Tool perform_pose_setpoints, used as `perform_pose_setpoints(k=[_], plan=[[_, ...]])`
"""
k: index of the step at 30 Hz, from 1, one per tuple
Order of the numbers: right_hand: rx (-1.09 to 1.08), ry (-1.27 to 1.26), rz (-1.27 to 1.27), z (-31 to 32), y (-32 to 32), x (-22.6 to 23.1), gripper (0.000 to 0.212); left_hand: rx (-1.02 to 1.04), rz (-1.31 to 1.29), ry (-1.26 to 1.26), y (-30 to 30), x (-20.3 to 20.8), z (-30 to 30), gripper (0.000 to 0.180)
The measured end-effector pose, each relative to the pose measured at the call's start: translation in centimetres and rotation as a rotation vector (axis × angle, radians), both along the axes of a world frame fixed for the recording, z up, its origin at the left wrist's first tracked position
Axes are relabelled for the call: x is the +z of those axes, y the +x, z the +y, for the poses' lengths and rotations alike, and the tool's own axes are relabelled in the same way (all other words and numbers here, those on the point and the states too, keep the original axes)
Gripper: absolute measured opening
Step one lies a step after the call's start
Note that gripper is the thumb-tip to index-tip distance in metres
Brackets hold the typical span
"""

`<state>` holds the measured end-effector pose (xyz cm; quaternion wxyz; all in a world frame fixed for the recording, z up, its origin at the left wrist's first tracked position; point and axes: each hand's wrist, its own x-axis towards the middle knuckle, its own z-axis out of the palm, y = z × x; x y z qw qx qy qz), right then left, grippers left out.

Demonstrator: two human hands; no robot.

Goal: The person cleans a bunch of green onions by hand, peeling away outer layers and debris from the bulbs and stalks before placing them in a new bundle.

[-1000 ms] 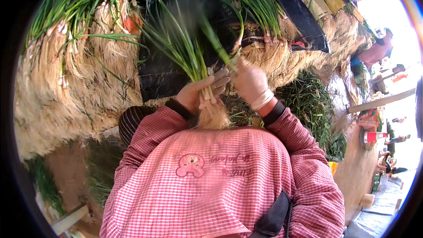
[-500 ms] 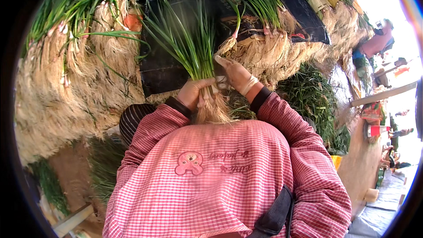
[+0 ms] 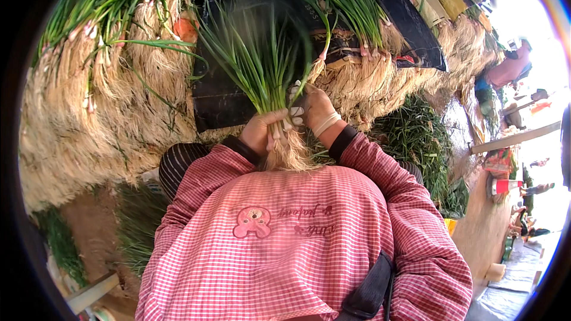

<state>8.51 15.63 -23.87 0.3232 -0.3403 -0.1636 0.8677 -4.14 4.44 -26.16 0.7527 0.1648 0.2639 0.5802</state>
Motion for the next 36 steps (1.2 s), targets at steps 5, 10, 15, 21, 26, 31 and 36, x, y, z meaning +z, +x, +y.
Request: perform_pose_setpoints(k=[5,10,15,21,26,31,36], plan=[[0.131,-0.198,0.224,-0.3,0.1,1.3,0.028,-0.126,-0.172,0.083,-0.7,0.5,-0.5,0.022],[0.369,-0.064,0.166,1.7,2.2,1.1,0.033,-0.202,-0.251,0.119,-1.6,0.0,-0.4,0.024],[0.239,0.375,-0.281,0.3,0.3,1.2,0.037,-0.096,0.067,-0.036,-0.5,1.5,-1.0,0.029],[0.185,0.132,-0.056,0.1,1.0,0.9,0.027,-0.066,-0.004,-0.007,-0.5,1.6,-0.8,0.027],[0.209,-0.173,0.368,0.6,3.5,-0.6,0.027,-0.080,-0.199,0.141,-1.2,-0.6,0.0,0.023],[0.810,0.682,-0.690,1.4,10.7,-3.2,0.032,-0.081,-0.213,0.179,-1.9,0.9,-0.7,0.040],[1.856,1.376,-1.741,-1.3,13.5,-5.2,0.033,-0.136,-0.268,0.139,-1.6,0.8,-0.6,0.057]])
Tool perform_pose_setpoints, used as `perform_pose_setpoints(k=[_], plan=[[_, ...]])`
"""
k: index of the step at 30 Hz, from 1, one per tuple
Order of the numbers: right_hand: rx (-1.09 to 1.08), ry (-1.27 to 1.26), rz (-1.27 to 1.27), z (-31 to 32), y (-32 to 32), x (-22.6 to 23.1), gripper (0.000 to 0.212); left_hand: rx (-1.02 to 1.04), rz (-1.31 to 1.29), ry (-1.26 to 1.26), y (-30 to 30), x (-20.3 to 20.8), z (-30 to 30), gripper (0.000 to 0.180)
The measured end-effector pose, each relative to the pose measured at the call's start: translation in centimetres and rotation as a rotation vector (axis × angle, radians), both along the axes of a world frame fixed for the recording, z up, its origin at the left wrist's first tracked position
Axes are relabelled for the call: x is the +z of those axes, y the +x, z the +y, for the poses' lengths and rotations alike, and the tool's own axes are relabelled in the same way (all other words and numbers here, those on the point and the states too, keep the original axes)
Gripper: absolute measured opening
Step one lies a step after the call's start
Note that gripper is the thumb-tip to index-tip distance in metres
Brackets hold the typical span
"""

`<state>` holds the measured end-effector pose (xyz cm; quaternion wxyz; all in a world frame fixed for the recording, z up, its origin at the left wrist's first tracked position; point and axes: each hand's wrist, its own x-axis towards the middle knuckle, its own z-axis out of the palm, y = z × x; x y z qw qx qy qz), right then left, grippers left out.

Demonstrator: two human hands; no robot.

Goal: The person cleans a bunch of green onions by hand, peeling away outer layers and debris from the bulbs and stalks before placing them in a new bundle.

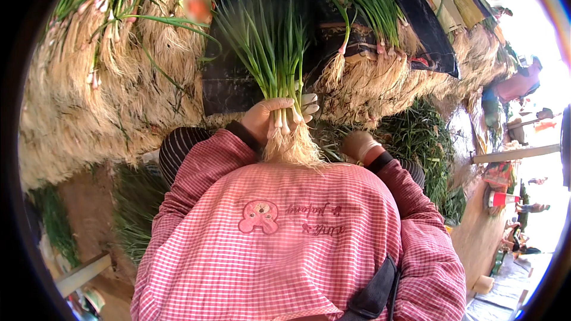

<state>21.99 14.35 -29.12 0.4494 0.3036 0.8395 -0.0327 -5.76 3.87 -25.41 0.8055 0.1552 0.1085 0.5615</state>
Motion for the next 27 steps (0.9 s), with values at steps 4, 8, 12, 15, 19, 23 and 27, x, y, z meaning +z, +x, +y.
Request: perform_pose_setpoints(k=[4,8,12,15,19,23,27], plan=[[-0.092,-0.044,1.406,-0.1,-4.0,7.1,0.029,-0.024,0.062,-0.008,0.4,-0.6,0.2,0.052],[-0.253,-0.085,1.300,-2.0,-8.5,10.2,0.025,-0.038,0.148,-0.064,-0.1,-2.1,0.8,0.038],[0.086,0.094,1.306,-2.4,-8.4,10.8,0.024,0.017,0.181,-0.166,-0.2,-1.7,0.2,0.029],[0.064,0.055,1.387,-3.3,-8.3,10.1,0.017,0.039,0.186,-0.183,-0.3,-0.9,-0.3,0.024],[0.128,0.128,1.346,-3.4,-8.3,11.0,0.014,-0.055,0.120,-0.075,-1.2,-1.4,-0.3,0.034],[-0.583,-0.169,1.673,-1.3,-6.6,11.2,0.010,-0.077,0.015,-0.010,-0.9,-3.4,0.7,0.063],[-0.062,0.068,0.868,2.5,-3.4,8.5,0.016,-0.090,-0.009,0.052,0.4,-1.1,0.7,0.075]])
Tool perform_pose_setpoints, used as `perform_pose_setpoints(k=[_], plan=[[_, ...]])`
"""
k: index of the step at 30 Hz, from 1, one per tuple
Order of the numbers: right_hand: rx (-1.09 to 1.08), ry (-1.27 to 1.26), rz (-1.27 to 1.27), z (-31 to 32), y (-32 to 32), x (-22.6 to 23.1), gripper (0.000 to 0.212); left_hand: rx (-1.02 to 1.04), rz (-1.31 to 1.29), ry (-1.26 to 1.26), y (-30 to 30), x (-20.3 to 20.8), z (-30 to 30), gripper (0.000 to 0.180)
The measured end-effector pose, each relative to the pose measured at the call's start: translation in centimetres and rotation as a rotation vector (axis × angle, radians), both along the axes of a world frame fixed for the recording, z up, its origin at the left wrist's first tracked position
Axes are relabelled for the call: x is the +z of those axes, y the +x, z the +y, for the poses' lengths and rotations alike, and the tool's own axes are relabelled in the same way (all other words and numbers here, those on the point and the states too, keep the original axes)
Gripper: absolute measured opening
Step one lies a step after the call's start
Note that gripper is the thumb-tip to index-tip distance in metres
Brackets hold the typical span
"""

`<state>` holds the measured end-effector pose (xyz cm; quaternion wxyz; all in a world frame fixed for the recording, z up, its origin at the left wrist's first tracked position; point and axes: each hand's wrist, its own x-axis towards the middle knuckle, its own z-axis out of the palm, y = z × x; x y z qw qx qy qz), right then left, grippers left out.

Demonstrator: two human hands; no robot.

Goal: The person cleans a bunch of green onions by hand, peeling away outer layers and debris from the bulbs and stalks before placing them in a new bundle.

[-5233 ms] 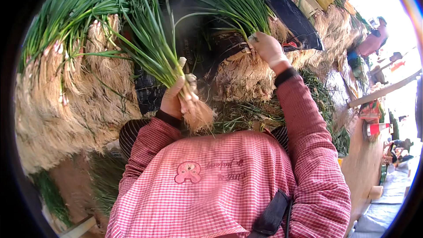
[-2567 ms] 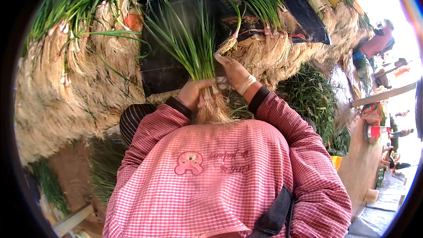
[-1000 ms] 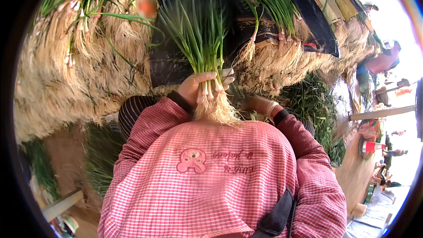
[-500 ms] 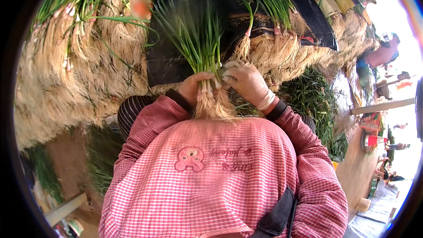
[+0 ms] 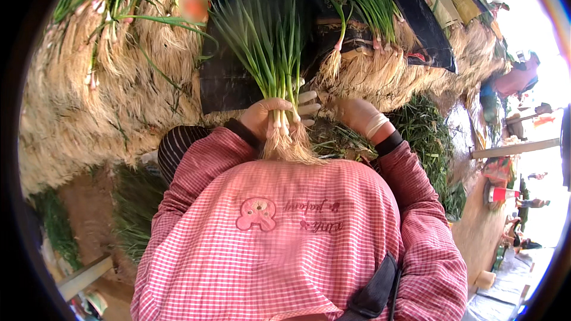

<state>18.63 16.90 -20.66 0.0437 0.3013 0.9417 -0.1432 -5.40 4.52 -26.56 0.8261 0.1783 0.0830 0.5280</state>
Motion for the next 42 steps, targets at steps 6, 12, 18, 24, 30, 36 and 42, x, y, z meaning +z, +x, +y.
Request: perform_pose_setpoints(k=[6,12,18,24,30,36,42], plan=[[-0.044,0.065,0.378,-1.9,-6.7,3.8,0.026,0.118,0.031,-0.160,1.4,1.5,-0.9,0.051],[0.027,0.150,0.338,-0.3,-10.6,0.4,0.022,0.125,0.228,-0.233,1.1,3.3,-1.9,0.014],[-0.087,-0.483,0.361,0.8,-3.2,3.0,0.025,0.053,-0.098,-0.096,0.1,2.4,-1.4,0.059],[-0.388,0.230,0.328,1.9,-4.0,5.3,0.035,0.003,-0.164,0.111,0.2,1.6,-0.9,0.063],[-0.328,0.413,0.035,10.3,-6.2,0.1,0.037,0.305,-0.073,0.204,-1.7,3.2,0.4,0.050],[-0.309,0.146,0.358,-3.3,-5.7,3.0,0.022,0.319,0.187,-0.051,-1.0,4.7,-0.1,0.034],[0.048,-0.125,0.293,-3.0,-5.7,0.9,0.038,0.312,0.543,-0.211,0.2,2.4,-0.5,0.026]])
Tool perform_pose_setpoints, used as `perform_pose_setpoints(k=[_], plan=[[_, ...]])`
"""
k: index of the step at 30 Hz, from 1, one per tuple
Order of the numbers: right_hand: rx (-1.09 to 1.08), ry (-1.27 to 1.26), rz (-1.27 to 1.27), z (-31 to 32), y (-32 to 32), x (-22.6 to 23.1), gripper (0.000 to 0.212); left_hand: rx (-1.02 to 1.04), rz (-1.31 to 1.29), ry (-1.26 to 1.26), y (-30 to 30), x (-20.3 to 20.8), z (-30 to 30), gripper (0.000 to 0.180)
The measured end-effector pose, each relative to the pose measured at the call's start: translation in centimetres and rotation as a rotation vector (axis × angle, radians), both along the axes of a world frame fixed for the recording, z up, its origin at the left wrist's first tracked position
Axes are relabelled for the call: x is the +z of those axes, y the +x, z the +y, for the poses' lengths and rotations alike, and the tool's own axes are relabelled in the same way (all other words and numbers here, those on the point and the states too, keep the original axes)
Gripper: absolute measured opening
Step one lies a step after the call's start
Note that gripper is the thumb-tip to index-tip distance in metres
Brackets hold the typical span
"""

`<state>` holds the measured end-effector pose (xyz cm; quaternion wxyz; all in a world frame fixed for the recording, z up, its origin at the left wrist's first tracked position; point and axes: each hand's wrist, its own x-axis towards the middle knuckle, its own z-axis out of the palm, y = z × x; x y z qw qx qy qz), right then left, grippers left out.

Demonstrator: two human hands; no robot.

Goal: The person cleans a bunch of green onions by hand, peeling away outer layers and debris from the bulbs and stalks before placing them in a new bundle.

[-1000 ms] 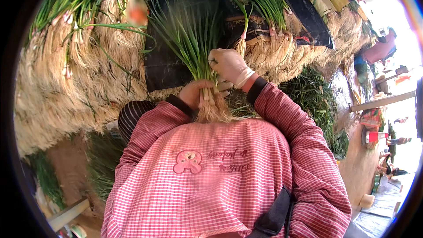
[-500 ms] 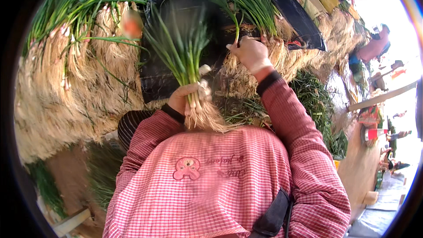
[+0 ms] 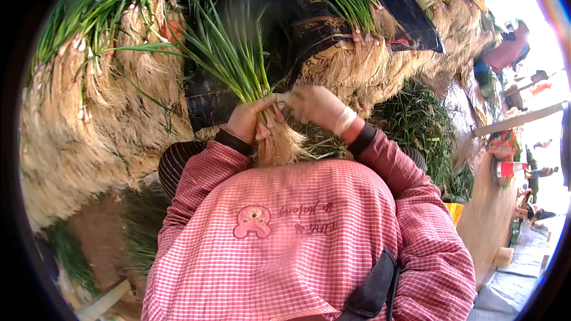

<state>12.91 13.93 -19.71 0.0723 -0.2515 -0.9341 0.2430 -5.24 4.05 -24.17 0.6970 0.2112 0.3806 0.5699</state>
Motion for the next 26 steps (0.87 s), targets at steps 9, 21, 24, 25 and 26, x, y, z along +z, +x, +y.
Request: perform_pose_setpoints(k=[9,21,24,25,26], plan=[[-0.663,-1.390,0.911,2.6,-3.5,-3.0,0.020,-0.051,-0.091,0.168,-1.2,1.1,-1.1,0.022],[-0.183,0.383,0.068,5.1,-6.9,5.4,0.046,-0.086,0.010,0.125,-2.5,3.2,-3.1,0.016],[-0.433,-0.522,0.551,8.2,-6.7,4.6,0.027,-0.138,-0.241,0.290,-4.5,1.2,-2.5,0.031],[-0.480,-0.651,0.692,8.3,-5.3,6.2,0.028,-0.151,-0.349,0.331,-4.9,1.0,-2.6,0.038],[-0.476,-0.649,0.689,8.3,-5.6,6.3,0.028,-0.147,-0.350,0.334,-5.1,0.9,-2.5,0.038]])
